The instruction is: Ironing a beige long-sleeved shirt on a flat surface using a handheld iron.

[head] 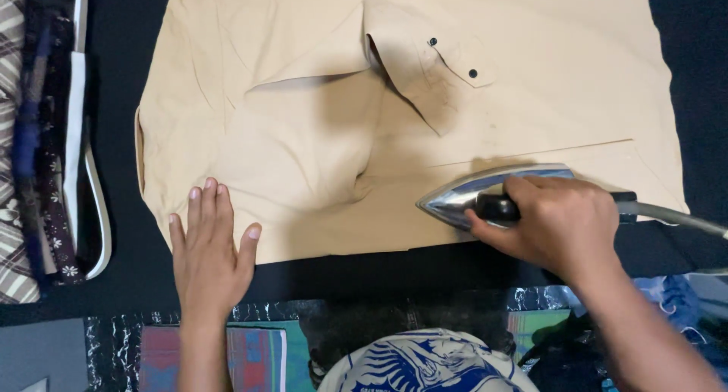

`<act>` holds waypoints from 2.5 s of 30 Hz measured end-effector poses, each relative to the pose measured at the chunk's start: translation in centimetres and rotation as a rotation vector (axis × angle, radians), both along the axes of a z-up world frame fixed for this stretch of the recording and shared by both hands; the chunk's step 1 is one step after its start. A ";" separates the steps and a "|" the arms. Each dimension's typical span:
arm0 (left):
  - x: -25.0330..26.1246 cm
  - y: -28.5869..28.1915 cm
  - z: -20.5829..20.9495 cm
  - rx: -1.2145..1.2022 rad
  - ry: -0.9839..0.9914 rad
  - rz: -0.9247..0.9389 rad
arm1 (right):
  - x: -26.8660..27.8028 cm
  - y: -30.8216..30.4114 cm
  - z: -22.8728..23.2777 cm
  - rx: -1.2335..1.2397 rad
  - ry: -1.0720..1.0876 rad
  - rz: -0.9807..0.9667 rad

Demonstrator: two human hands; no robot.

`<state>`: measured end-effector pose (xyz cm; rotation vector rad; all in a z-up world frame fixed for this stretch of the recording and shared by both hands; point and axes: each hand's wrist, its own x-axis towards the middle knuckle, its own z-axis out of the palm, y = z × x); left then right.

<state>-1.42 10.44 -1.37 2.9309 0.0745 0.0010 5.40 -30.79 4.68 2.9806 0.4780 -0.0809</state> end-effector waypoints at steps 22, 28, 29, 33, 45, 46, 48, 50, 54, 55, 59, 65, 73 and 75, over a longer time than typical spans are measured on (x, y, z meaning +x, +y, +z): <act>-1.0 1.3 -0.9 0.067 0.108 0.107 | 1.2 8.2 0.6 0.133 -0.155 0.147; -1.7 2.0 -2.1 -0.015 0.009 0.079 | -0.1 5.9 -1.1 0.276 -0.137 0.288; -2.0 1.9 -1.8 -0.014 0.009 0.087 | -0.2 5.8 -1.1 0.278 -0.137 0.296; -3.1 2.5 -1.7 -0.059 -0.058 0.147 | -0.5 6.3 -0.4 0.342 -0.064 0.321; -6.4 2.7 -1.5 -0.204 -0.333 0.509 | -0.9 11.7 1.7 0.206 0.186 0.316; -6.5 2.8 -1.5 -0.246 -0.342 0.511 | -1.0 11.9 1.7 0.183 0.197 0.316; -6.5 3.1 -1.7 -0.275 -0.340 0.524 | -1.1 12.3 1.6 0.202 0.184 0.314; -6.4 3.4 -2.0 -0.307 -0.336 0.531 | -1.0 12.5 1.6 0.221 0.172 0.305; -6.4 3.9 -2.2 -0.379 -0.350 0.529 | -0.8 12.6 2.4 0.273 0.230 0.295; -6.3 4.0 -2.2 -0.402 -0.348 0.528 | -0.7 12.6 2.8 0.321 0.255 0.301; -6.4 4.4 -2.3 -0.397 -0.359 0.526 | -1.0 14.1 3.2 0.383 0.297 0.301; -6.3 4.5 -2.6 -0.364 -0.364 0.536 | -1.9 16.6 1.6 0.306 0.219 0.360; -6.2 4.9 -2.5 -0.367 -0.343 0.564 | -3.0 19.7 0.7 0.297 0.167 0.350; -6.3 5.0 -2.7 -0.358 -0.337 0.559 | -2.8 20.9 1.0 0.302 0.147 0.335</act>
